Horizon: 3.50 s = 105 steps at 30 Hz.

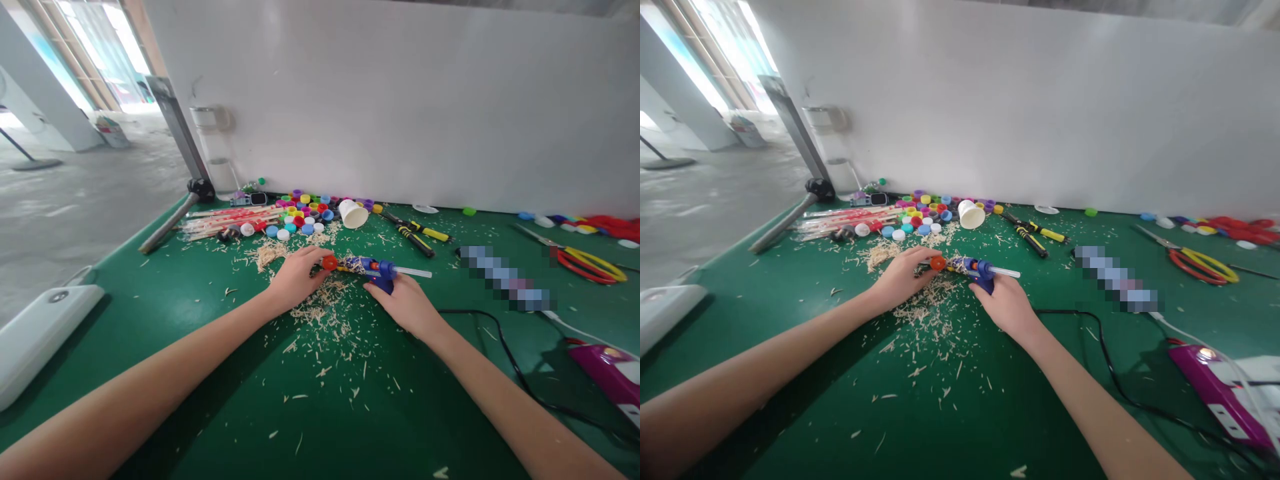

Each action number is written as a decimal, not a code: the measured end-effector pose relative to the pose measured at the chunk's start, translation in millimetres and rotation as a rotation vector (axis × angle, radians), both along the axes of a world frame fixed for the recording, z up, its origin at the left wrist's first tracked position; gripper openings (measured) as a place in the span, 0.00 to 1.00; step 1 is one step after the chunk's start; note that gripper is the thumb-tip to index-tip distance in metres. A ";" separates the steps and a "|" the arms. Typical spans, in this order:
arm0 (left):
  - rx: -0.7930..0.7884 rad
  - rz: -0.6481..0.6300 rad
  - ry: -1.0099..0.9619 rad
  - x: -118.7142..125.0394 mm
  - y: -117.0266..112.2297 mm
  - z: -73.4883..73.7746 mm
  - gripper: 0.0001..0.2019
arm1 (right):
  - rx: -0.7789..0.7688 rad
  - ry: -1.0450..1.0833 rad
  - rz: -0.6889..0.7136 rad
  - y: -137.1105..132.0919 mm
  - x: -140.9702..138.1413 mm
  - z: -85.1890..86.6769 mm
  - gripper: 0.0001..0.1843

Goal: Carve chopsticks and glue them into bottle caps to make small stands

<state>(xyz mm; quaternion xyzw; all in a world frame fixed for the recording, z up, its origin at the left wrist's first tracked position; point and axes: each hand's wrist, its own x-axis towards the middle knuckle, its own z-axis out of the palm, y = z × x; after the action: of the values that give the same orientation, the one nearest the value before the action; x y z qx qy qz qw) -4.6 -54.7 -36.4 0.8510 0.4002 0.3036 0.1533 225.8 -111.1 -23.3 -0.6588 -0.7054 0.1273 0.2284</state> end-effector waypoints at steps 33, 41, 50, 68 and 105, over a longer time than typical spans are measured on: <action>-0.004 0.025 0.038 0.6 -1.2 0.3 0.17 | -0.071 0.039 -0.011 -0.9 -5.2 2.2 0.18; 0.003 0.125 0.049 0.2 -1.8 0.1 0.15 | -0.082 0.000 -0.005 1.9 -6.9 1.5 0.22; -0.001 0.140 0.067 0.4 -2.1 0.6 0.14 | -0.103 -0.066 0.009 3.5 -6.4 0.7 0.20; -0.003 0.153 0.070 0.4 -1.7 -0.1 0.14 | -0.095 -0.011 -0.004 4.1 -9.8 1.3 0.23; -0.024 0.133 0.065 0.9 -3.5 2.5 0.13 | -0.070 0.013 -0.049 -4.3 -3.7 3.0 0.21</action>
<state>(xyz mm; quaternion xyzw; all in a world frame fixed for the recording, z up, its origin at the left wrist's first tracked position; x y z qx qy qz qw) -3.8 -58.1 -33.9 0.8300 0.4643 0.2805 0.1300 222.1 -115.3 -20.3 -0.6824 -0.6828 0.1506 0.2131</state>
